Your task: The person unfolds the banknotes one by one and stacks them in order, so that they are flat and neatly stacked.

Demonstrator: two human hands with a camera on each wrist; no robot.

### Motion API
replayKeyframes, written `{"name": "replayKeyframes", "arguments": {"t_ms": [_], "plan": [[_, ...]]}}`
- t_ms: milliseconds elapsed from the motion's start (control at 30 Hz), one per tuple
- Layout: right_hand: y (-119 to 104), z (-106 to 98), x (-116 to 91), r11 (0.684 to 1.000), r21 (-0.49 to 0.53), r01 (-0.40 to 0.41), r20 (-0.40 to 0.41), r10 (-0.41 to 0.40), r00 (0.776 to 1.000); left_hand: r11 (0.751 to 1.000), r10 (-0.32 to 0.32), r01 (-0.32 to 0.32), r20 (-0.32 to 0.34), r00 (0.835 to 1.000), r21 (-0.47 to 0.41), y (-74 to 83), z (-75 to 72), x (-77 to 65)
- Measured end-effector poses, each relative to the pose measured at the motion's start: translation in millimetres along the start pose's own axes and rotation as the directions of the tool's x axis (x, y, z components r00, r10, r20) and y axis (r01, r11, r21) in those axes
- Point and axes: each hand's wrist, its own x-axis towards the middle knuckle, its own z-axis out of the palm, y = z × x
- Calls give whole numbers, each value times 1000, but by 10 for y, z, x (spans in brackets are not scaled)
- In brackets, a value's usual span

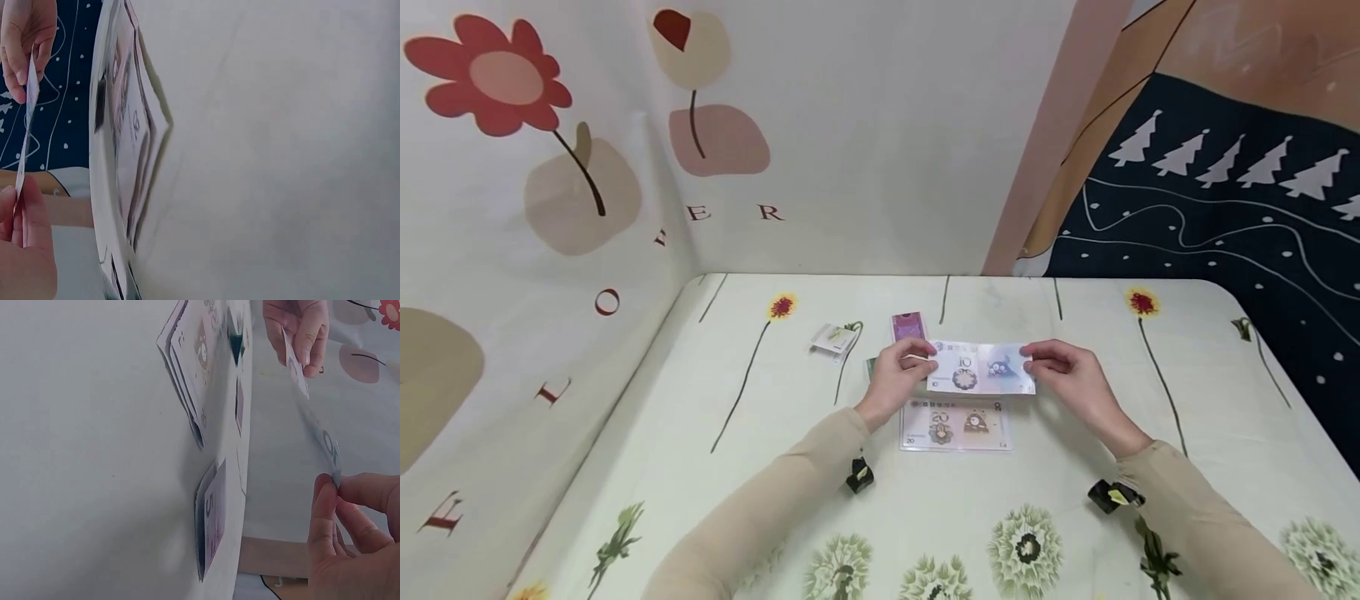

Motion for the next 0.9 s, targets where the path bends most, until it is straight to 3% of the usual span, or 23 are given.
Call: {"name": "replayKeyframes", "arguments": {"t_ms": [300, 567, 900], "plan": [[15, 21, 37, 1000, -8, -12, 91, 13, 996, 988, 1, -6, 28, 1000, 156, -23, -156, -59], [60, 74, 60, 989, 120, -84, 149, 66, 987, 980, -13, -1, 68, 998, 201, -78, -244, -97], [93, 122, 67, 989, 113, -94, 230, 65, 971, 962, -12, -18, 108, 994, 272, -67, -329, -156]]}}
